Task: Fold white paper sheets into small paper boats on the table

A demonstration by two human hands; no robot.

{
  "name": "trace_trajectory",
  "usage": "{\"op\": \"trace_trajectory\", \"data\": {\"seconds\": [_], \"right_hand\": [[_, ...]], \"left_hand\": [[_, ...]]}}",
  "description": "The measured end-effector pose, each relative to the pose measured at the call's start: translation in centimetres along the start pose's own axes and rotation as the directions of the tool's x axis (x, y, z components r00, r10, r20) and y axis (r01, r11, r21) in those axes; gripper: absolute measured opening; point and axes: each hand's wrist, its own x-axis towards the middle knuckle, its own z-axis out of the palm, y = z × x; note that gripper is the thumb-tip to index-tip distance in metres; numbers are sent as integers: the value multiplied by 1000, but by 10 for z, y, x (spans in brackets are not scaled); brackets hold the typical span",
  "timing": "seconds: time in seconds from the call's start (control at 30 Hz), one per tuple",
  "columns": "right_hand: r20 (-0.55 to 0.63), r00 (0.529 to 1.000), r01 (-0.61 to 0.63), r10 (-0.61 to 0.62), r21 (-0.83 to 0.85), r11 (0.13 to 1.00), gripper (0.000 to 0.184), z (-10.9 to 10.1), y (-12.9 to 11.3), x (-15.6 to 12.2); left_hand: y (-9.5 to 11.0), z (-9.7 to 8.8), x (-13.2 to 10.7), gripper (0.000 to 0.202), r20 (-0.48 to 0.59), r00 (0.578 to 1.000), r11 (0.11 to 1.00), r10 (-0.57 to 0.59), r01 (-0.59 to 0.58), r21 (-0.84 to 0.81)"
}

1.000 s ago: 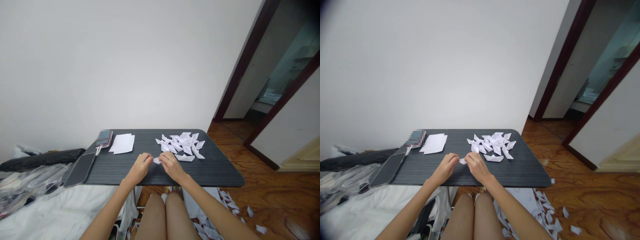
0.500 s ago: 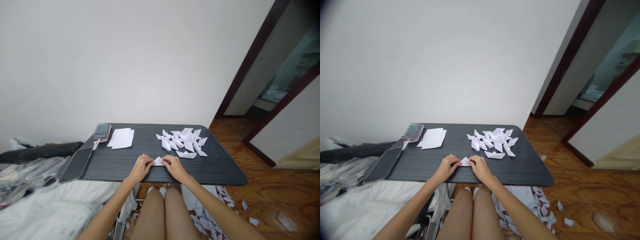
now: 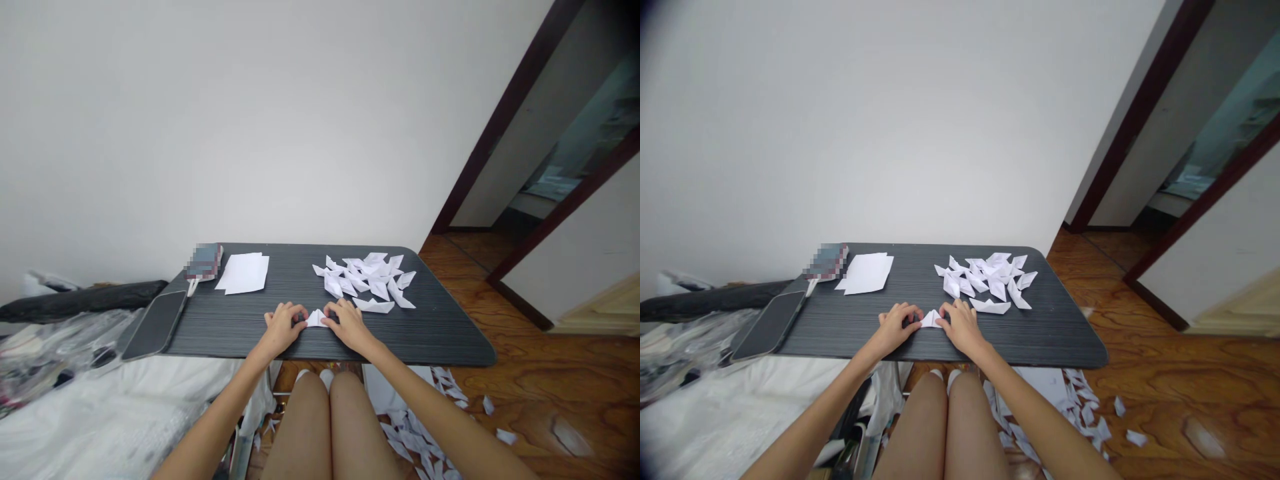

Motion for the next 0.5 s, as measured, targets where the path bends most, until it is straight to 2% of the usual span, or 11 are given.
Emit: {"op": "trace_trajectory", "data": {"seconds": [0.07,0.13,0.2,0.27,0.5], "right_hand": [[37,998,52,-55,86,995,14,-5,3,1],[68,985,143,-160,208,968,19,-10,7,0],[80,969,202,-232,278,939,13,-14,10,-2],[71,966,220,-248,276,936,4,-15,10,-5],[13,949,309,-314,146,940,8,-12,10,-14]], "left_hand": [[2,0,-2,13,-23,1000,1000,1,-2,-16],[3,2,-4,14,-47,999,1000,-8,7,-18],[4,3,-6,13,-62,998,1000,-4,3,-22],[4,5,-7,13,-74,997,999,17,-20,-38],[-2,7,-9,19,-165,971,983,171,-179,-33]]}}
